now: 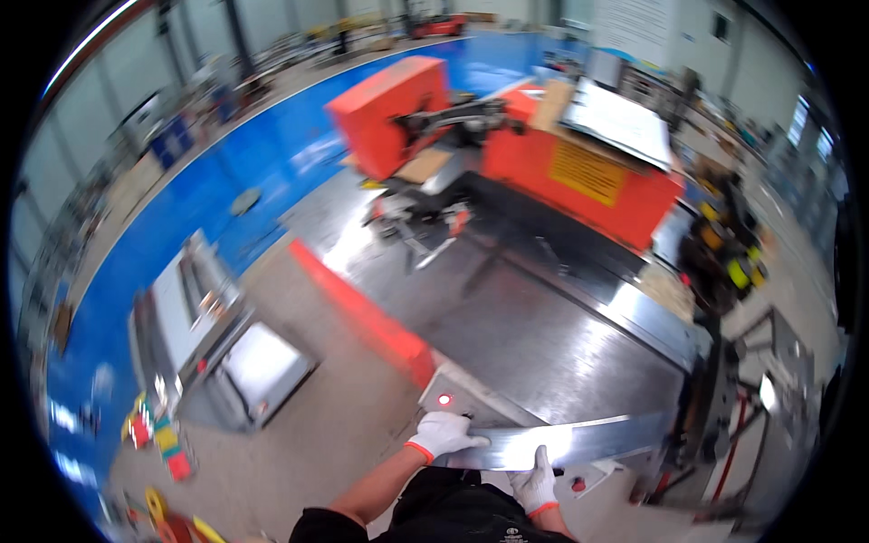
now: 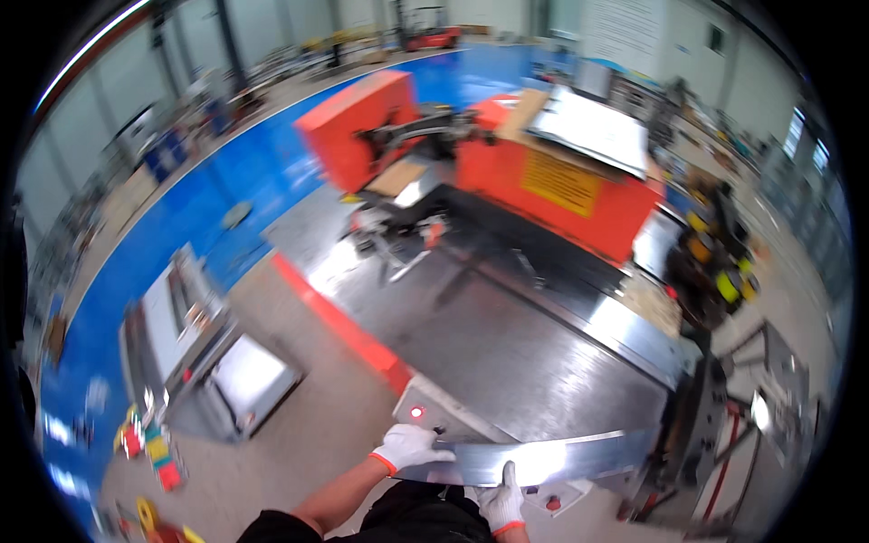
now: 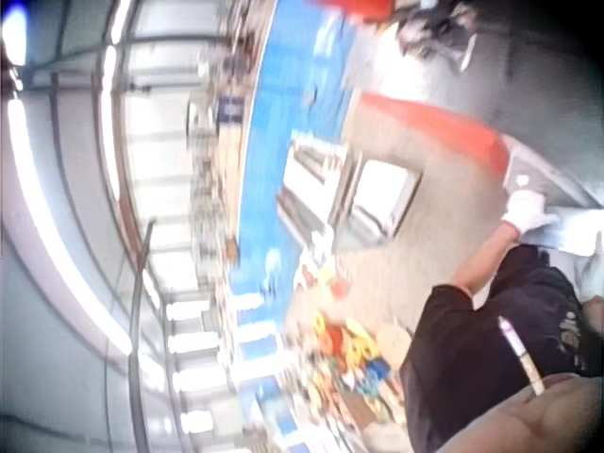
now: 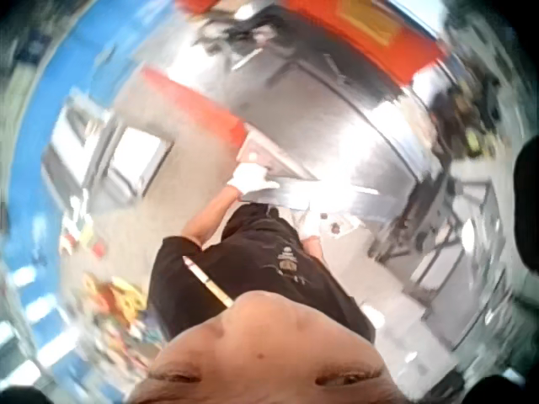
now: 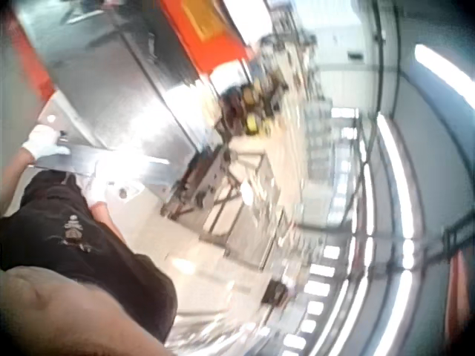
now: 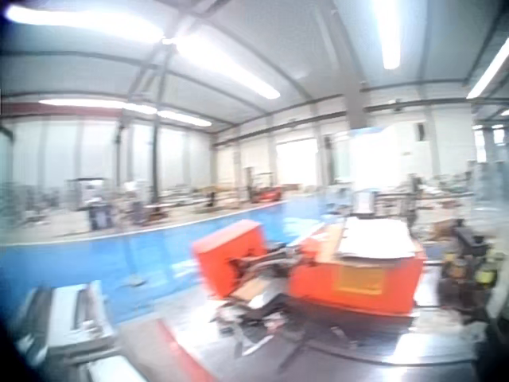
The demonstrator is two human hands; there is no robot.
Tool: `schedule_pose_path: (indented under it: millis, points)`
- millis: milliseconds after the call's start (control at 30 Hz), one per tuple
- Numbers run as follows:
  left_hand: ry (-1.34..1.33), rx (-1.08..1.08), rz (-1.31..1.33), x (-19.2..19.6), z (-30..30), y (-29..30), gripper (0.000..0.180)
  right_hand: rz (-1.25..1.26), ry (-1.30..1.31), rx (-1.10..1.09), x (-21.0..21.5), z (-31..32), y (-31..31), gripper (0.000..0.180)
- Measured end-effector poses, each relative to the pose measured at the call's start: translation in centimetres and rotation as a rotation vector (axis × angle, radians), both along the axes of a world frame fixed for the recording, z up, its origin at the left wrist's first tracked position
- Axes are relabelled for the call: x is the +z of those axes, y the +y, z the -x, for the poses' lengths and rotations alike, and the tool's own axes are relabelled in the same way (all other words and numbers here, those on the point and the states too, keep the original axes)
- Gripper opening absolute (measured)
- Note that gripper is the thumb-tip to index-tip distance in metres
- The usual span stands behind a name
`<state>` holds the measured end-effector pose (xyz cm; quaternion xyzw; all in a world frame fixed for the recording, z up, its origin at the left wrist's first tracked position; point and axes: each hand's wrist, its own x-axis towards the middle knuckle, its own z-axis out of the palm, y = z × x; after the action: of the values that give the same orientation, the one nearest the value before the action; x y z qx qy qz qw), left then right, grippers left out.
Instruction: The person processes metal sheets by feeding them into a bending machine, then moves to a second machine to bend the edges. They repeat this cycle for multiple sheets, stacking the finished pieces on a nearby table.
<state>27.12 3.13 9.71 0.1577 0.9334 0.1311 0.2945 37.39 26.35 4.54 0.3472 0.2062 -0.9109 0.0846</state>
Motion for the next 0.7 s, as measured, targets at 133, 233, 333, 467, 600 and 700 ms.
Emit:
schedule_pose_path:
  millis: [133, 233, 333, 467, 600, 700]
  points:
    - [0.040, 0.121, -0.098, 1.5, -6.6, -3.6, 0.079, 0.010, 0.076, 0.166, -1.7, -4.2, 1.0, 0.046]
    - [0.043, 0.219, -0.051, 1.7, -10.7, -8.2, 0.077, -0.082, 0.161, 0.124, 1.1, -5.1, 1.0, 0.054]
    - [0.061, 0.380, -0.029, 1.2, -15.6, -14.3, 0.071, -0.041, 0.047, 0.218, 3.3, -4.3, 3.5, 0.043]
    - [0.054, 0.651, -0.001, 1.3, -23.8, -20.8, 0.073, -0.855, 0.513, 0.597, -0.1, -4.0, -3.6, 0.049]
    - [0.005, 0.912, 0.085, 2.4, -32.9, -26.2, 0.072, -0.034, 0.079, 0.577, -1.2, -3.8, -12.3, 0.050]
    - [-0.017, 1.133, 0.101, 0.7, -40.1, -30.1, 0.071, 0.067, 0.074, 0.719, -0.6, -3.6, -22.4, 0.037]
